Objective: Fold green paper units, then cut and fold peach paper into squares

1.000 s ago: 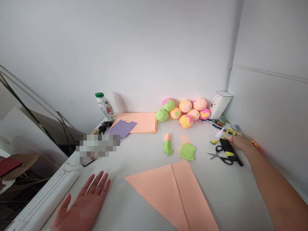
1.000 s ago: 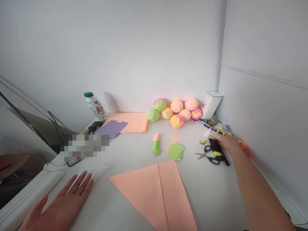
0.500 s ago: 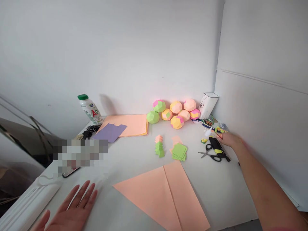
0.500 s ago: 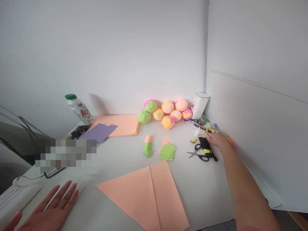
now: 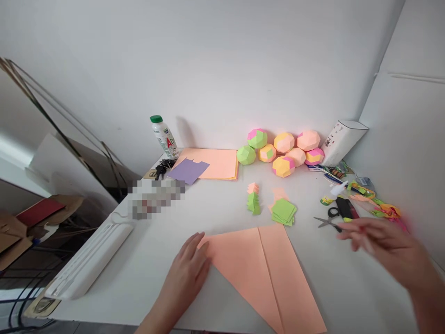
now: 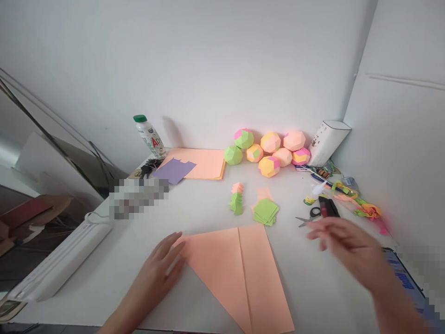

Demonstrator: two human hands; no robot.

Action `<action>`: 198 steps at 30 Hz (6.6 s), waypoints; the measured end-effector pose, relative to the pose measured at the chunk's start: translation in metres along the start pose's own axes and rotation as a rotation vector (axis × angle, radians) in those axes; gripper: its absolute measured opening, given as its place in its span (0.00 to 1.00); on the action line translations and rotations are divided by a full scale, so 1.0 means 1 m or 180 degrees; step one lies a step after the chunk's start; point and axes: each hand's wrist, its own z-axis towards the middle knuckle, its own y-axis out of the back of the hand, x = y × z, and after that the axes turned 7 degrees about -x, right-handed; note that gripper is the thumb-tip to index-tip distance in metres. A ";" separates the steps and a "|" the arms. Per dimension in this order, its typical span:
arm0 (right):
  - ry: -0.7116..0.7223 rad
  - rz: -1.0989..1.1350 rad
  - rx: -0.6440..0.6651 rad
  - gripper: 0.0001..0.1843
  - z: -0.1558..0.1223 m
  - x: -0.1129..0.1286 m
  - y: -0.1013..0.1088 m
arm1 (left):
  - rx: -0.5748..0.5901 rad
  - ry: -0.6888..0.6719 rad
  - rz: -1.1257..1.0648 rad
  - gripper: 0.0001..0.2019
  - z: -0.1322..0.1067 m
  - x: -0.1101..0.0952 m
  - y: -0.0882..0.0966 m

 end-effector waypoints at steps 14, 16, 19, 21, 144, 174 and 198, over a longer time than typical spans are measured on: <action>0.3028 -0.1278 0.1611 0.28 -0.076 -0.012 -0.182 | -0.0119 -0.0364 0.1296 0.12 0.002 -0.020 -0.018; 0.2968 -0.1277 0.1672 0.30 -0.076 -0.016 -0.181 | -0.0231 -0.0307 0.1535 0.12 0.001 -0.023 -0.019; 0.2986 -0.1310 0.1710 0.29 -0.074 -0.016 -0.181 | -0.0279 -0.0241 0.1717 0.12 -0.001 -0.025 -0.020; 0.3017 -0.1341 0.1724 0.28 -0.072 -0.016 -0.181 | -0.0206 -0.0207 0.1718 0.12 0.000 -0.026 -0.019; -0.0753 0.1487 0.1473 0.07 0.023 -0.007 -0.165 | 0.1541 -0.1567 0.0750 0.46 0.074 -0.048 -0.062; 0.1212 0.0631 0.2289 0.13 -0.112 -0.010 -0.115 | 0.1789 -0.1380 0.0787 0.53 0.044 -0.078 -0.049; 0.1069 0.0487 0.2564 0.11 -0.112 -0.010 -0.112 | 0.1741 -0.1277 0.0611 0.48 0.029 -0.084 -0.051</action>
